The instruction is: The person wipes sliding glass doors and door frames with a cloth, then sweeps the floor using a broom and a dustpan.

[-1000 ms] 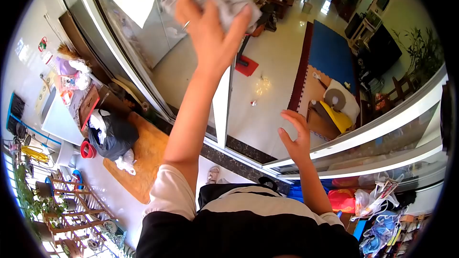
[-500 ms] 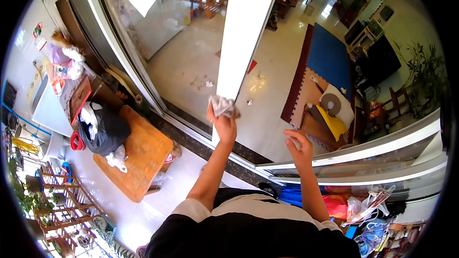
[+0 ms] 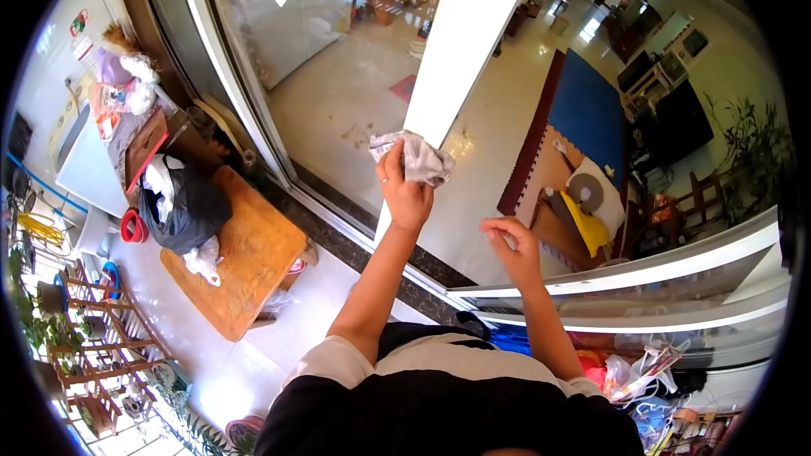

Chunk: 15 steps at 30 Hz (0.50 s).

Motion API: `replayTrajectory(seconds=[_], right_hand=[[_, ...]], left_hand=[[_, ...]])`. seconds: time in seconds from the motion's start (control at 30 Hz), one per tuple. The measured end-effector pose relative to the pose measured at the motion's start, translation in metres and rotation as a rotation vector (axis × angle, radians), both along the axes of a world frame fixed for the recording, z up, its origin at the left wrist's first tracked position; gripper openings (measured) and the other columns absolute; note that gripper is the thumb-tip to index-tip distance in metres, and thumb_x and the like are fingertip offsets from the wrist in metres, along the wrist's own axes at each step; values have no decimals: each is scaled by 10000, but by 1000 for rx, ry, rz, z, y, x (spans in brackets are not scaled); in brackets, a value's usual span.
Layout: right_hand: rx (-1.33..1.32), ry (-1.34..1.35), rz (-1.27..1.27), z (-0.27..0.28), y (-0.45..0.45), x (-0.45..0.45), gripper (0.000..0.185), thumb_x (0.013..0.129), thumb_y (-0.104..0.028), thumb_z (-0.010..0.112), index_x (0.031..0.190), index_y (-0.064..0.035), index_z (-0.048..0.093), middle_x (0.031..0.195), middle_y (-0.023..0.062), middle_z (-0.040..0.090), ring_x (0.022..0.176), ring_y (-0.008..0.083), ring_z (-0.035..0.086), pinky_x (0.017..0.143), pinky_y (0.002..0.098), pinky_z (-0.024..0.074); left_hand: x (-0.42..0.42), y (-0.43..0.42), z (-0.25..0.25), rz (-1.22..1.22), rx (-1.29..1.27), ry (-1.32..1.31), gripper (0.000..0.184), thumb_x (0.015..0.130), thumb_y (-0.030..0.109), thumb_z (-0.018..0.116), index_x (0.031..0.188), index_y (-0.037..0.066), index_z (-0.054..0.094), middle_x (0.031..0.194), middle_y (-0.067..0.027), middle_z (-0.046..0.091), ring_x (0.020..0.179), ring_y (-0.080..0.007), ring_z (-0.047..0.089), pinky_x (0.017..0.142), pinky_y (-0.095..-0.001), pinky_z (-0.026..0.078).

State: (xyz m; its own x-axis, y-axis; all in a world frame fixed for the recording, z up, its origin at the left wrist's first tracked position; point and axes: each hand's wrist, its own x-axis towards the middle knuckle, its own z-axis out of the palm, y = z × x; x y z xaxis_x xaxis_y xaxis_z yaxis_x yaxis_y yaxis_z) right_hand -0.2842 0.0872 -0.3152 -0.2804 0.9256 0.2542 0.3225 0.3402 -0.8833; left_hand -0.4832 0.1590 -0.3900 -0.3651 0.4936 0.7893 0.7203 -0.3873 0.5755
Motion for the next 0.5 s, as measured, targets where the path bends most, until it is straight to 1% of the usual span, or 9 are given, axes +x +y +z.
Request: replayTrajectory(seconds=[0.03,0.1,0.17,0.23,0.3,0.37,0.43,0.47,0.5], right_hand=[[24,-11,13,5,4,-4,143,840,-15,579,958,-12,661,907,72,647,843,149,597,772,257,456],[46,-24,36,15,13,-15,142,842,-17,579,958,-10,660,903,73,646,837,143,597,767,254,456],[66,34,39,27,25,-28,137,848,-21,576,957,-6,658,896,76,643,848,135,595,765,252,456],[80,72,53,35,35,-39,138,859,-27,575,968,-3,656,901,74,641,858,128,592,768,251,452],[89,175,85,42,40,-48,147,869,-29,572,989,-4,653,920,70,641,869,126,589,773,247,448],[74,188,91,44,42,-49,150,873,-29,570,997,-1,651,933,71,640,881,126,589,776,244,446],[57,197,101,41,43,-49,154,877,-29,569,1006,3,648,946,71,640,894,126,590,779,240,445],[18,223,105,35,45,-48,154,879,-28,568,1006,6,647,956,73,639,908,127,591,781,237,445],[-25,248,109,31,47,-47,153,881,-27,567,1007,10,645,967,75,638,922,128,592,784,235,446]], left_hand=[[-2,-3,12,10,3,-3,414,654,79,689,1061,74,614,1296,-183,434,1099,-386,423,909,-444,372],[-2,-2,42,20,68,11,409,613,59,663,1020,50,623,1297,-176,435,1079,-393,434,898,-462,391],[-6,1,78,43,111,51,426,598,65,653,1021,33,625,1276,-151,458,1081,-376,433,895,-454,390],[-8,4,78,53,81,53,404,589,66,654,991,28,633,1265,-138,468,1073,-362,439,882,-450,398],[-8,0,50,40,33,56,397,582,64,655,978,31,638,1263,-134,471,1072,-357,439,876,-450,401],[-11,-5,23,31,-9,59,390,576,62,657,964,33,642,1261,-131,474,1070,-353,439,871,-450,404],[-15,-12,18,-13,-56,78,371,567,61,664,938,41,649,1246,-128,488,1059,-354,442,865,-449,407],[-12,-10,19,-10,-26,76,367,567,62,671,933,48,653,1251,-128,486,1059,-360,442,862,-447,406],[-11,-10,31,-8,-26,72,367,567,62,671,933,48,653,1251,-128,486,1059,-360,442,862,-447,406]])
